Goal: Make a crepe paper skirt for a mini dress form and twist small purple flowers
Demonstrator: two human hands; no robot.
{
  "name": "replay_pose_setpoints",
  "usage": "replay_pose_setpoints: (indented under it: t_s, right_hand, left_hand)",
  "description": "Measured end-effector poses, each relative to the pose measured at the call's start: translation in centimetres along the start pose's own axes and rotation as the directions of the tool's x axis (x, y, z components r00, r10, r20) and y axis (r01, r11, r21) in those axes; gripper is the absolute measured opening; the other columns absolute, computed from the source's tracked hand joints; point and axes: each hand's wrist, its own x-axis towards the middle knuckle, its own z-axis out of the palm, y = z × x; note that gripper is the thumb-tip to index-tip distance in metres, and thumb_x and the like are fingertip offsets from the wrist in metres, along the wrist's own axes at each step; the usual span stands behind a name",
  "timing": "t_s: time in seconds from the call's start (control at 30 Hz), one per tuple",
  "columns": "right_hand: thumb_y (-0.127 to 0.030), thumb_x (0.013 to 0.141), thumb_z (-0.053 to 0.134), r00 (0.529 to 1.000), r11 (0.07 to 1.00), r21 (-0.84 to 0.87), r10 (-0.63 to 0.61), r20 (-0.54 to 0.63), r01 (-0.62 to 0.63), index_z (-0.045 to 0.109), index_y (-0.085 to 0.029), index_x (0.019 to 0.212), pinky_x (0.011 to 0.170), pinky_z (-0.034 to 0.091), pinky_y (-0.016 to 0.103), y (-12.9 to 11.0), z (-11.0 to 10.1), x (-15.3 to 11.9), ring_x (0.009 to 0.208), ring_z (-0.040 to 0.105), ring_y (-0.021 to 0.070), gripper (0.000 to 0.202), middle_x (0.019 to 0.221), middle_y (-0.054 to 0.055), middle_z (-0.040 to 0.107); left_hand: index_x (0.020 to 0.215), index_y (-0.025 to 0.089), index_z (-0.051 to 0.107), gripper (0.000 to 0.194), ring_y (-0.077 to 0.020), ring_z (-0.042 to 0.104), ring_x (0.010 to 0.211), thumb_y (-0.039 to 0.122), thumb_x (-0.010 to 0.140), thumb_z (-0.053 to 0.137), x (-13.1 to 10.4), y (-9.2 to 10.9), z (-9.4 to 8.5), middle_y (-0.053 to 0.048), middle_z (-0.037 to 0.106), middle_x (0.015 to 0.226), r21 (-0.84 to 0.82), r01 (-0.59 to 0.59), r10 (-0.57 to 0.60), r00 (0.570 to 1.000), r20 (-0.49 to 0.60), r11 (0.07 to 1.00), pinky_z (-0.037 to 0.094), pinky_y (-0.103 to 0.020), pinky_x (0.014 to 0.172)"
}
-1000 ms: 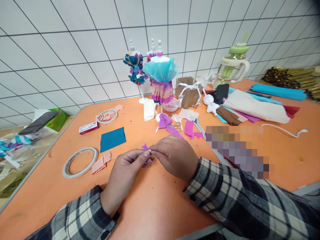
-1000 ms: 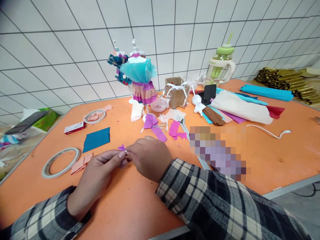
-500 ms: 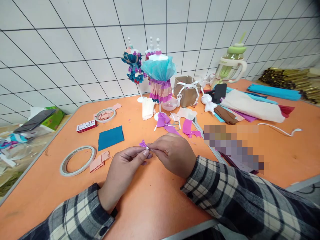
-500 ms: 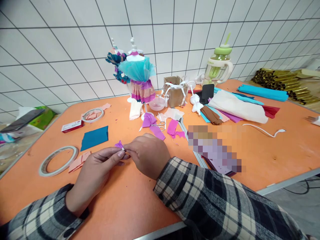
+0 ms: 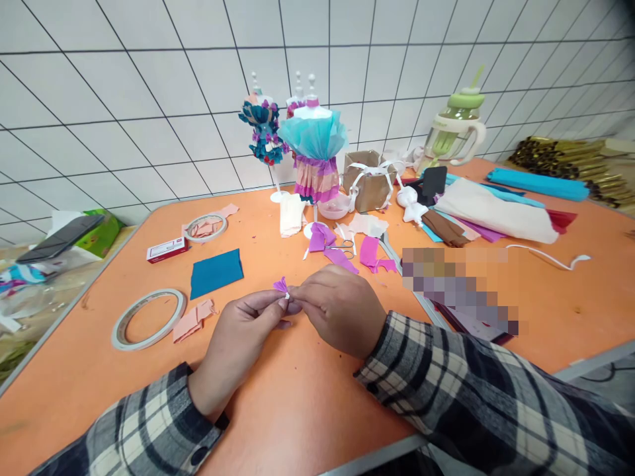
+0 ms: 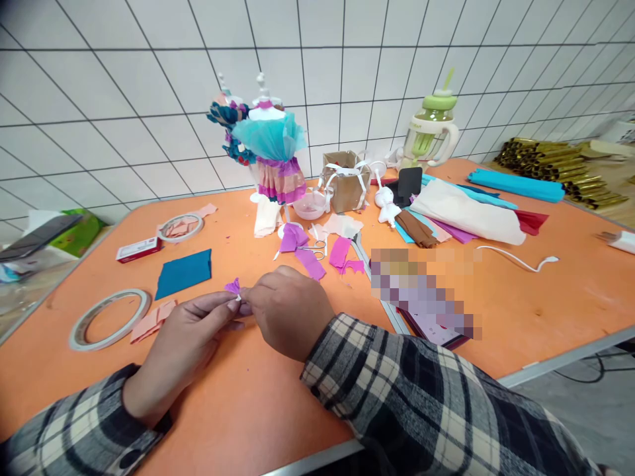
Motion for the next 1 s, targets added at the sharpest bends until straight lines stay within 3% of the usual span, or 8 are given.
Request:
replay_pose_setpoints:
  t_s: [0.23, 0.57, 0.7, 0.9, 1.0]
  right_hand:
    - [-0.014, 0.091, 0.054, 0.999, 1.0, 0.011, -0.02, -0.031, 0.021, 0.073, -0.017, 0.088, 0.072, 0.043, 0.032, 0.28, 0.09, 0.17, 0.075, 0.061, 0.0186, 0.02, 0.083, 0.005, 0.074]
    - [-0.016, 0.091, 0.053, 0.999, 0.997, 0.075, 0.027, 0.019, -0.029, 0.074, -0.018, 0.088, 0.073, 0.042, 0.032, -0.35, 0.03, -0.04, 0.076, 0.061, 0.0181, 0.022, 0.082, 0.005, 0.074]
    - [-0.015, 0.09, 0.053, 0.999, 0.996, 0.082, 0.043, 0.007, -0.043, 0.074, -0.015, 0.09, 0.073, 0.042, 0.033, -0.22, -0.05, 0.05, 0.075, 0.061, 0.0193, 0.021, 0.081, 0.007, 0.074]
    - [-0.016, 0.086, 0.062, 0.959, 0.906, 0.323, 0.283, 0.015, -0.272, 0.073, -0.018, 0.096, 0.073, 0.045, 0.028, -0.03, 0.13, 0.3, 0.077, 0.063, 0.0148, 0.015, 0.085, 0.001, 0.075]
    - [-0.017, 0.083, 0.065, 0.929, 0.863, 0.377, 0.37, -0.022, -0.335, 0.067, -0.02, 0.112, 0.075, 0.046, 0.027, -0.29, -0.11, 0.31, 0.079, 0.063, 0.0147, 0.03, 0.087, 0.0, 0.073]
  left_hand:
    - [0.091, 0.019, 0.081, 0.032, -0.0237, 0.075, 0.084, 0.047, 0.075, 0.078, 0.0, -0.28, -0.26, -0.009, 0.081, 0.091, -0.041, 0.05, -0.048, 0.998, 0.041, 0.998, 0.061, -0.03, 0.07]
    - [0.079, 0.02, 0.081, 0.017, -0.0187, 0.071, 0.067, 0.036, 0.075, 0.076, -0.11, 0.31, -0.19, -0.007, 0.08, 0.078, 0.102, -0.077, 0.08, 0.997, -0.021, 0.992, 0.059, -0.028, 0.067]
    - [0.082, 0.019, 0.081, 0.023, -0.0207, 0.073, 0.072, 0.04, 0.076, 0.076, -0.22, 0.49, -0.12, -0.008, 0.081, 0.081, 0.089, -0.018, 0.019, 1.0, -0.005, 0.996, 0.06, -0.029, 0.067]
    - [0.087, 0.019, 0.081, 0.031, -0.0236, 0.075, 0.082, 0.047, 0.074, 0.078, -0.19, 0.49, -0.1, -0.009, 0.081, 0.084, 0.046, 0.037, -0.037, 0.999, -0.003, 0.998, 0.061, -0.028, 0.068]
    - [0.086, 0.019, 0.081, 0.033, -0.0232, 0.075, 0.081, 0.05, 0.073, 0.078, -0.12, 0.62, -0.04, -0.009, 0.081, 0.086, 0.033, 0.048, -0.047, 0.999, -0.02, 0.998, 0.061, -0.028, 0.068]
